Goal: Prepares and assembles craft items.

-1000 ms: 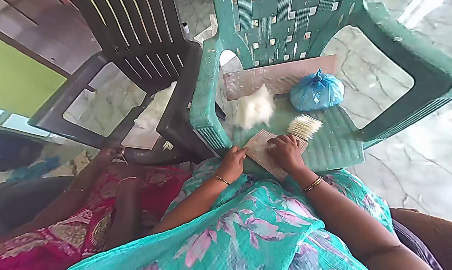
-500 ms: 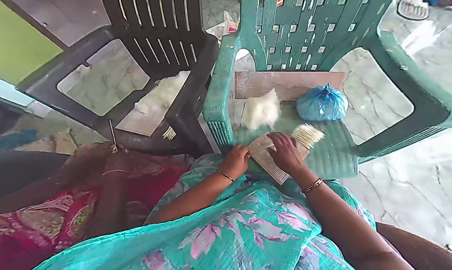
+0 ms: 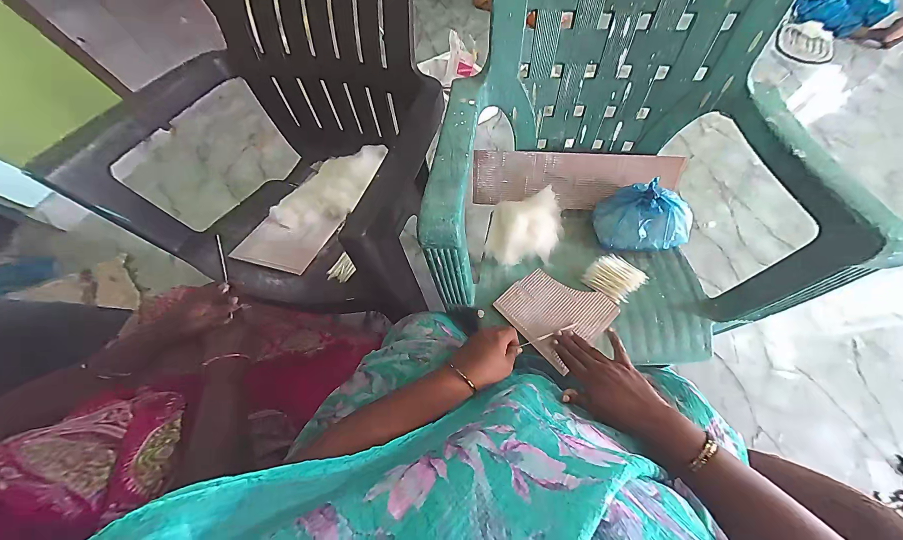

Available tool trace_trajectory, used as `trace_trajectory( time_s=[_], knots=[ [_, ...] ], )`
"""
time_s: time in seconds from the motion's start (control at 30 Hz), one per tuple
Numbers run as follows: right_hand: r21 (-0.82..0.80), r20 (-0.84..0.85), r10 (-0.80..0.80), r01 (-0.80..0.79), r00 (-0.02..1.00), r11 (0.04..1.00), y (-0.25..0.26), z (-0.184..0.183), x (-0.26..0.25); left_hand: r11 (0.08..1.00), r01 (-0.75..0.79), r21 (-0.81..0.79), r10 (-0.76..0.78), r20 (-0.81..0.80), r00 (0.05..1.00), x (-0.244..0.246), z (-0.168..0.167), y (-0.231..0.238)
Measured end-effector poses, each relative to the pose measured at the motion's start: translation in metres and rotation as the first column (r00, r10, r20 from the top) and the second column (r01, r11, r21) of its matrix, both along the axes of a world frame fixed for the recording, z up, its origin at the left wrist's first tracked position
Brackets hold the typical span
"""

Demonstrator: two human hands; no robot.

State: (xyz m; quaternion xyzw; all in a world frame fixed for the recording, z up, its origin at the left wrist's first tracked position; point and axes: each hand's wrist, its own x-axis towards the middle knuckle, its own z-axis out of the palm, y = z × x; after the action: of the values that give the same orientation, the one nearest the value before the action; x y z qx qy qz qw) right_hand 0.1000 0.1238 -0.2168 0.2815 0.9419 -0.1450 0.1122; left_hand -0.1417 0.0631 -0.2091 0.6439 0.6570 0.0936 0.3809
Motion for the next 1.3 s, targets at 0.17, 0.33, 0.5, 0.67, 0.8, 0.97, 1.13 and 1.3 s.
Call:
trace_trajectory(
  time_s=[0.17,0.33,0.5,0.67,0.8,0.97,1.13,1.3],
  knots=[
    [-0.007,-0.133,-0.128,0.128,0.983,0.992,0.025,0.017,-0.014,0.981,-0.163,0.102,0.160,0.035,0.986,-0.008,-0.001,0.006],
    [0.014,-0.077,-0.104,0.105,0.992,0.994,0.062,-0.001,-0.073,0.970,-0.212,0.117,0.216,-0.021,0.976,-0.017,-0.006,0.016],
    [-0.050,0.049,-0.006,0.008,0.999,0.999,0.053,-0.007,-0.081,0.977,-0.178,0.118,0.185,-0.050,0.982,-0.021,-0.011,0.012],
    [-0.086,0.120,0.082,-0.072,0.989,0.994,0.019,-0.001,-0.034,1.000,-0.001,0.030,0.002,-0.023,1.000,-0.012,-0.013,0.008],
    [-0.116,0.073,0.083,-0.074,0.994,0.991,0.007,0.010,-0.009,0.997,0.028,0.065,-0.029,0.007,1.000,-0.005,-0.013,0.003],
    [0.032,-0.048,-0.074,0.076,0.996,0.997,0.029,0.010,-0.010,0.959,-0.175,0.223,0.165,0.066,0.984,-0.011,-0.015,0.002],
    [0.026,0.007,-0.124,0.124,0.992,0.992,0.046,0.005,-0.057,0.944,-0.228,0.238,0.229,0.021,0.973,-0.016,-0.017,0.008],
    [-0.024,-0.004,-0.032,0.032,0.999,0.999,0.052,-0.008,-0.080,0.961,-0.187,0.203,0.201,-0.052,0.978,-0.015,-0.018,0.010]
  ],
)
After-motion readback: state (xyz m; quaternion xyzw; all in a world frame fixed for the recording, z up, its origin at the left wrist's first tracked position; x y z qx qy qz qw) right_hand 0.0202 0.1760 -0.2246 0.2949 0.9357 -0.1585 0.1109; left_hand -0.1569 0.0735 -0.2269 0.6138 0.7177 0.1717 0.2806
